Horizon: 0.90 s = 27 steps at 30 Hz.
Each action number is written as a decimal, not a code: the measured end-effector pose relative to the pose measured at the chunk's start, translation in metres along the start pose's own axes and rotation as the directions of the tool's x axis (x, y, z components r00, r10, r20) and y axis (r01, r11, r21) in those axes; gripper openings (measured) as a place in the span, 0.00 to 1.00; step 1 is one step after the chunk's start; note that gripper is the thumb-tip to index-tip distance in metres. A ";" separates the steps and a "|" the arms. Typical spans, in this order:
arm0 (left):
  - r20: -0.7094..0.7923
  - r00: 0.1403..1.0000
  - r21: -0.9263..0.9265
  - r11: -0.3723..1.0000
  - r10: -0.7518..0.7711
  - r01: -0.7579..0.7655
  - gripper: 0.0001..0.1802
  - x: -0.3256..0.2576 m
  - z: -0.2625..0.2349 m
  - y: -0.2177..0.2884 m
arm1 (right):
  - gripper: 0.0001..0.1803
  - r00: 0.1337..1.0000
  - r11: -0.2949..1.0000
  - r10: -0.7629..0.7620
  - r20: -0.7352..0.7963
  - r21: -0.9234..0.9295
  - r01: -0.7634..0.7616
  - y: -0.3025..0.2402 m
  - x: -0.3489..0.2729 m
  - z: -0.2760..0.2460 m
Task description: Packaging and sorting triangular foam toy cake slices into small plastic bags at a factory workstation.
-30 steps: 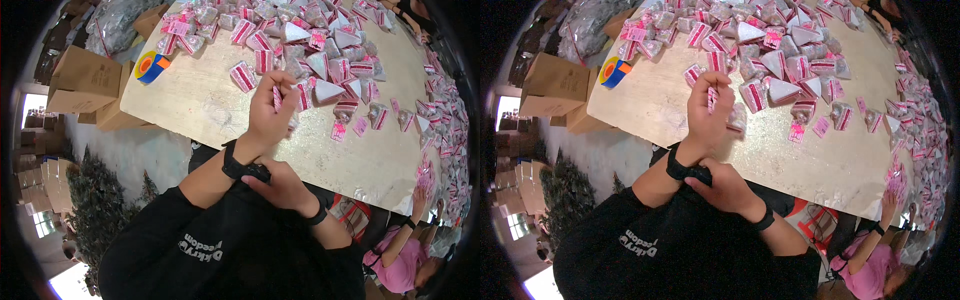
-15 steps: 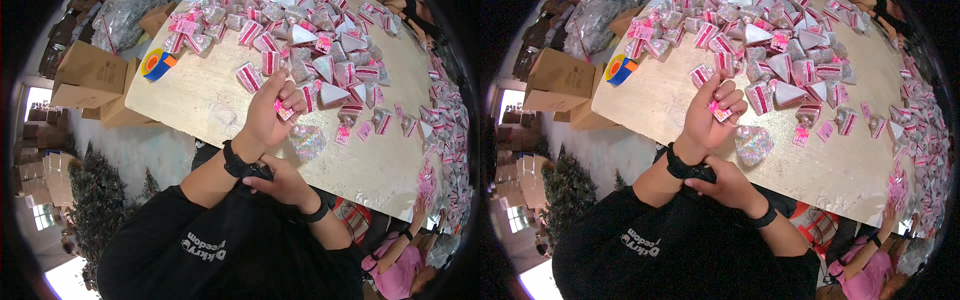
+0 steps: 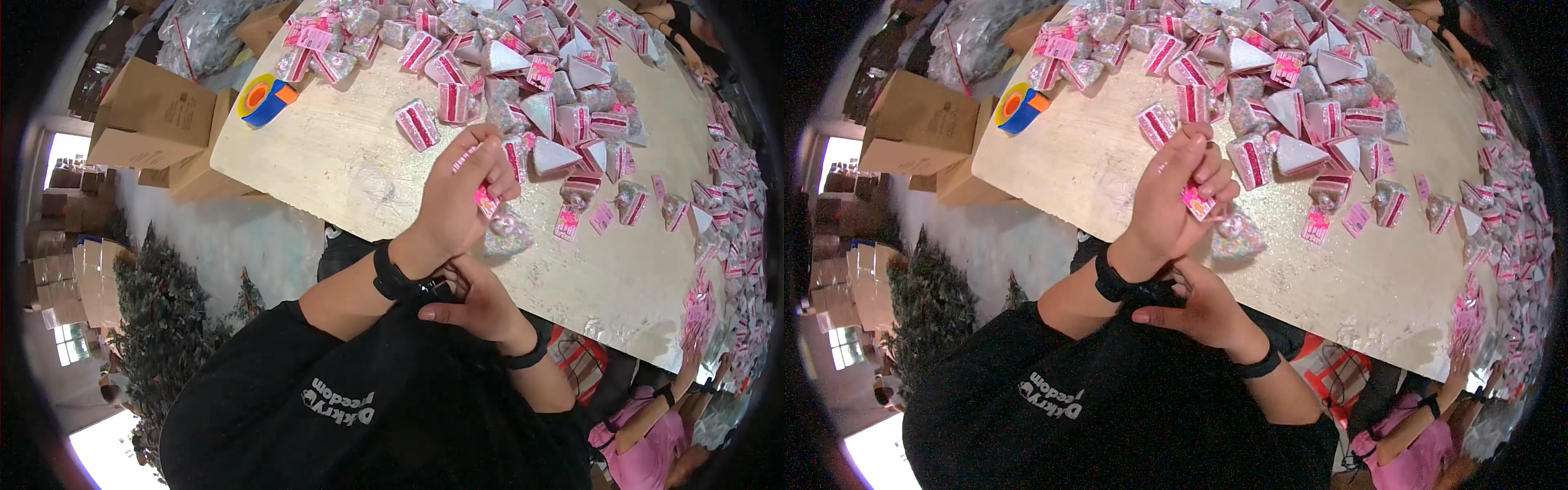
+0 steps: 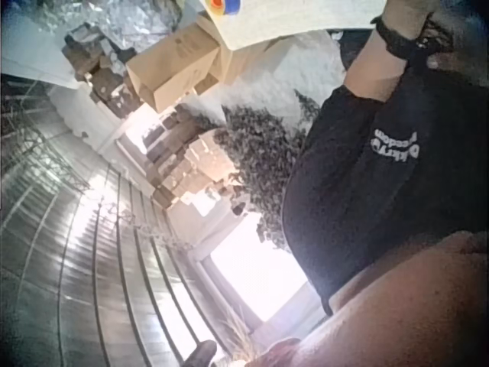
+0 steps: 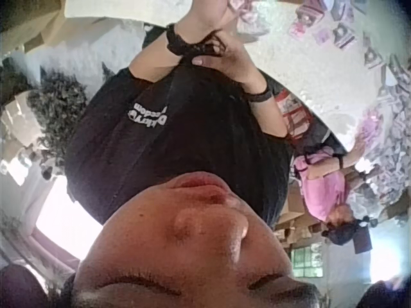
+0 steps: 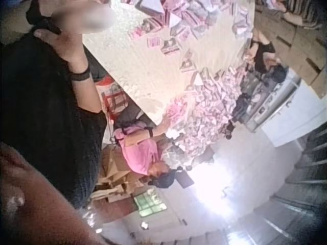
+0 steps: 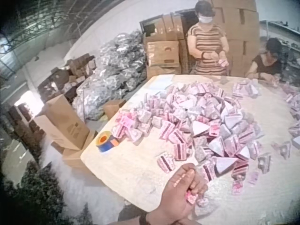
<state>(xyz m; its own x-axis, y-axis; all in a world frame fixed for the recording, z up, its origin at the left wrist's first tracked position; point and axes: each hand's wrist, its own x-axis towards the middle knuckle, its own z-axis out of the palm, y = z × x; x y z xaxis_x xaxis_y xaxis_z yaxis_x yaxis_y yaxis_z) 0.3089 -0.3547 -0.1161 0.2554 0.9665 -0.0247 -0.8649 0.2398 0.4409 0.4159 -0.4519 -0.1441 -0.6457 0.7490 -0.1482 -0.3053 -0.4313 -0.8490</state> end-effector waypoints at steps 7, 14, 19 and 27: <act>0.008 0.999 0.328 0.944 0.035 -0.036 0.07 -0.006 0.012 -0.011 | 0.36 0.992 0.968 0.083 0.098 -0.245 -0.057 -0.010 -0.004 -0.005; 0.128 0.985 0.670 0.722 0.113 -0.170 0.08 -0.015 0.021 -0.019 | 0.33 0.984 0.944 0.171 0.049 -0.295 -0.149 -0.014 -0.006 0.000; 0.268 0.963 0.901 0.364 -0.041 -0.235 0.11 -0.015 0.019 -0.008 | 0.28 0.997 0.913 -0.019 0.081 -0.405 0.050 -0.009 -0.002 0.001; 0.318 0.947 0.916 -0.276 0.054 -0.291 0.15 -0.001 -0.003 -0.007 | 0.20 0.970 0.856 -0.152 -0.192 -0.516 0.032 -0.013 -0.005 0.002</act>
<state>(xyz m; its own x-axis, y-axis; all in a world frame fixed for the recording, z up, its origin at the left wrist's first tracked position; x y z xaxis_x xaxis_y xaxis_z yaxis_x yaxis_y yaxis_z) 0.3139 -0.3568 -0.1216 0.3319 0.8990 0.2855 0.5600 -0.4314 0.7073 0.4218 -0.4507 -0.1316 -0.4452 0.8884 -0.1120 0.0786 -0.0859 -0.9932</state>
